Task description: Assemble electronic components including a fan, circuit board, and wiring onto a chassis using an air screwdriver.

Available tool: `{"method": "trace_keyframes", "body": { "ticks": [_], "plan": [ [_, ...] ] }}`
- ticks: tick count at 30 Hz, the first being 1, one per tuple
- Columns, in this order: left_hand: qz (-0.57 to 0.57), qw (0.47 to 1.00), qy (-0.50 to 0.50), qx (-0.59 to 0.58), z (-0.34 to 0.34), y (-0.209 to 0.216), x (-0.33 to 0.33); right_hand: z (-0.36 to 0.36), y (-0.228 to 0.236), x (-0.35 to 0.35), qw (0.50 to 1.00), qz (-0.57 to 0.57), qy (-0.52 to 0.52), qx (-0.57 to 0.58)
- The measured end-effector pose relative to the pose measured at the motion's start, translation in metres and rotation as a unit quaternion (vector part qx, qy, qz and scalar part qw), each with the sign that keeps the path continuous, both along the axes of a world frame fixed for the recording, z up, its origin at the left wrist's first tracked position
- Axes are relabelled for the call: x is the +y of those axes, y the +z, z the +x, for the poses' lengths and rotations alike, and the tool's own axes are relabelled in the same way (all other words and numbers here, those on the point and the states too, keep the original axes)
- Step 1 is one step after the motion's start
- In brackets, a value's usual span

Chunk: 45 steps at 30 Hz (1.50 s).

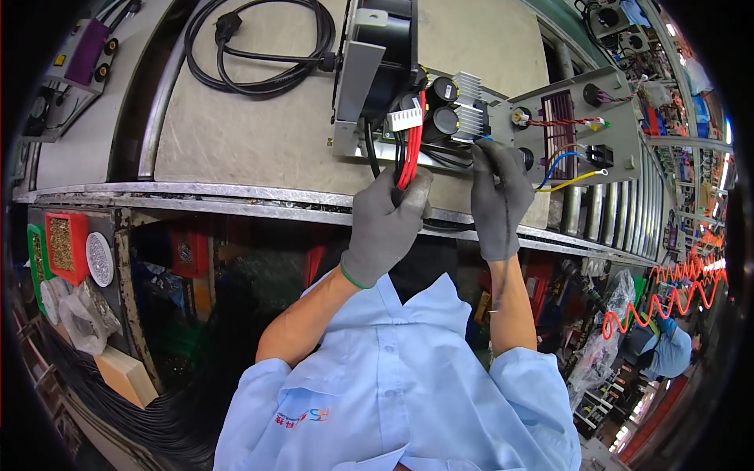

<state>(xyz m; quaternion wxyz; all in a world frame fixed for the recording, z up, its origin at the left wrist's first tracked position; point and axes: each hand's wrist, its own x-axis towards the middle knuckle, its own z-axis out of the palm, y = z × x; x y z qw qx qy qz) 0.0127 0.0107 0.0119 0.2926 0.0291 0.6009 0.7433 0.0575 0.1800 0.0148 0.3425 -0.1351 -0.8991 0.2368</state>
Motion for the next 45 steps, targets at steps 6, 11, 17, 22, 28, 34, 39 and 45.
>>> {"method": "trace_keyframes", "body": {
  "ticks": [6, 11, 17, 22, 28, 34, 39, 45],
  "plan": [
    [-0.004, 0.999, -0.01, 0.03, 0.001, -0.005, 0.002, -0.003, -0.006, 0.005, 0.999, -0.002, 0.023, 0.03],
    [-0.009, 0.999, -0.007, 0.042, 0.001, -0.003, 0.002, -0.003, -0.007, 0.005, 1.0, 0.002, 0.026, 0.016],
    [-0.013, 0.999, -0.011, 0.052, 0.003, -0.005, 0.005, -0.001, -0.011, 0.008, 0.997, 0.064, 0.034, -0.01],
    [-0.039, 0.999, 0.008, 0.033, 0.004, 0.0, 0.005, -0.002, 0.008, 0.002, 0.996, 0.071, 0.036, -0.034],
    [-0.001, 0.995, 0.039, 0.097, 0.009, 0.027, 0.006, 0.024, 0.083, -0.022, 0.983, 0.142, 0.098, 0.064],
    [0.072, 0.958, -0.03, 0.275, 0.009, 0.073, 0.029, 0.062, 0.147, -0.014, 0.976, 0.199, 0.044, 0.077],
    [0.047, 0.929, -0.081, 0.357, 0.008, 0.101, 0.047, 0.069, 0.149, 0.003, 0.999, 0.025, -0.009, 0.022],
    [-0.052, 0.879, -0.14, 0.454, 0.0, 0.12, 0.047, 0.062, 0.132, 0.02, 0.792, -0.606, 0.074, -0.007]
  ]
}}
